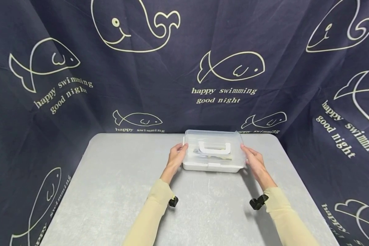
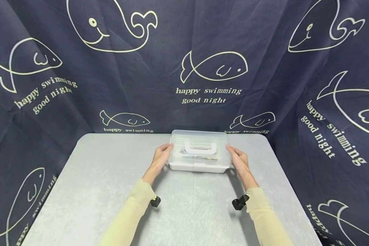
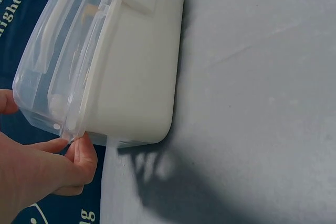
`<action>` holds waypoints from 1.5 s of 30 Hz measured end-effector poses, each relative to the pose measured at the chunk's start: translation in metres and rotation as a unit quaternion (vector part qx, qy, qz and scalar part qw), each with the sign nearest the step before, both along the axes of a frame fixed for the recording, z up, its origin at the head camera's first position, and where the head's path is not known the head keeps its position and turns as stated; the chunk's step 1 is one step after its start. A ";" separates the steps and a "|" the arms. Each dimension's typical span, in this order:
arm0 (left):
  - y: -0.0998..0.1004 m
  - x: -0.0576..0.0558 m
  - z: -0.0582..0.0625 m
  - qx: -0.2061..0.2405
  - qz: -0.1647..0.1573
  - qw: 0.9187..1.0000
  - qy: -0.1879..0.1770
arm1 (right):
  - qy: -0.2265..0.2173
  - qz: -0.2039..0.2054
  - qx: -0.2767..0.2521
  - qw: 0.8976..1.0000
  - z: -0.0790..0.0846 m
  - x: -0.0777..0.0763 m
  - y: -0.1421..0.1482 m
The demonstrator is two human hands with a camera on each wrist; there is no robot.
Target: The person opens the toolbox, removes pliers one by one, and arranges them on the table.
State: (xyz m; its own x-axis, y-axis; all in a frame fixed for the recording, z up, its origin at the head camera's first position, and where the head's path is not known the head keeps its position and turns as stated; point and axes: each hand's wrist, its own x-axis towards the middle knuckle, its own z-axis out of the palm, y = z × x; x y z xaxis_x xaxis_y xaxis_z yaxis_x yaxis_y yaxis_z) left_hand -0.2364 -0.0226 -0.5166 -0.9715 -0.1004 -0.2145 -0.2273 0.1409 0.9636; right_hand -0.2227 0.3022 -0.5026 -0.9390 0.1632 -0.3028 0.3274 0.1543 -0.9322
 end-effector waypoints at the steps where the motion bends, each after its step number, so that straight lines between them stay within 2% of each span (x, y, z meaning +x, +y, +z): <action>1: -0.001 0.001 0.000 0.001 0.000 1.000 -0.002 | -0.001 0.001 -0.003 1.000 0.000 0.001 0.000; 12: -0.013 0.008 -0.003 0.007 -0.003 1.000 -0.006 | 0.001 0.009 -0.030 1.000 0.001 0.007 -0.011; 24: -0.027 0.022 -0.004 -0.011 -0.001 1.000 -0.016 | -0.007 0.011 -0.032 0.999 0.002 0.017 -0.023; 35: -0.042 0.040 -0.004 -0.021 0.006 1.000 -0.013 | -0.020 0.015 -0.043 0.999 0.001 0.030 -0.035; 45: -0.058 0.058 -0.006 -0.022 -0.007 1.000 -0.001 | -0.022 0.031 -0.033 0.999 0.003 0.044 -0.045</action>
State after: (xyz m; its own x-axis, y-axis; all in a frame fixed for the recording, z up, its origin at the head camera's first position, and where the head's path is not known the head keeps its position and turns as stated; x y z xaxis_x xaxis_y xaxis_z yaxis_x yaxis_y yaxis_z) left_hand -0.1785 -0.0807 -0.5222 -0.9724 -0.0961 -0.2127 -0.2275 0.1858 0.9559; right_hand -0.1782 0.2569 -0.4992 -0.9323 0.0832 -0.3521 0.3599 0.1150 -0.9259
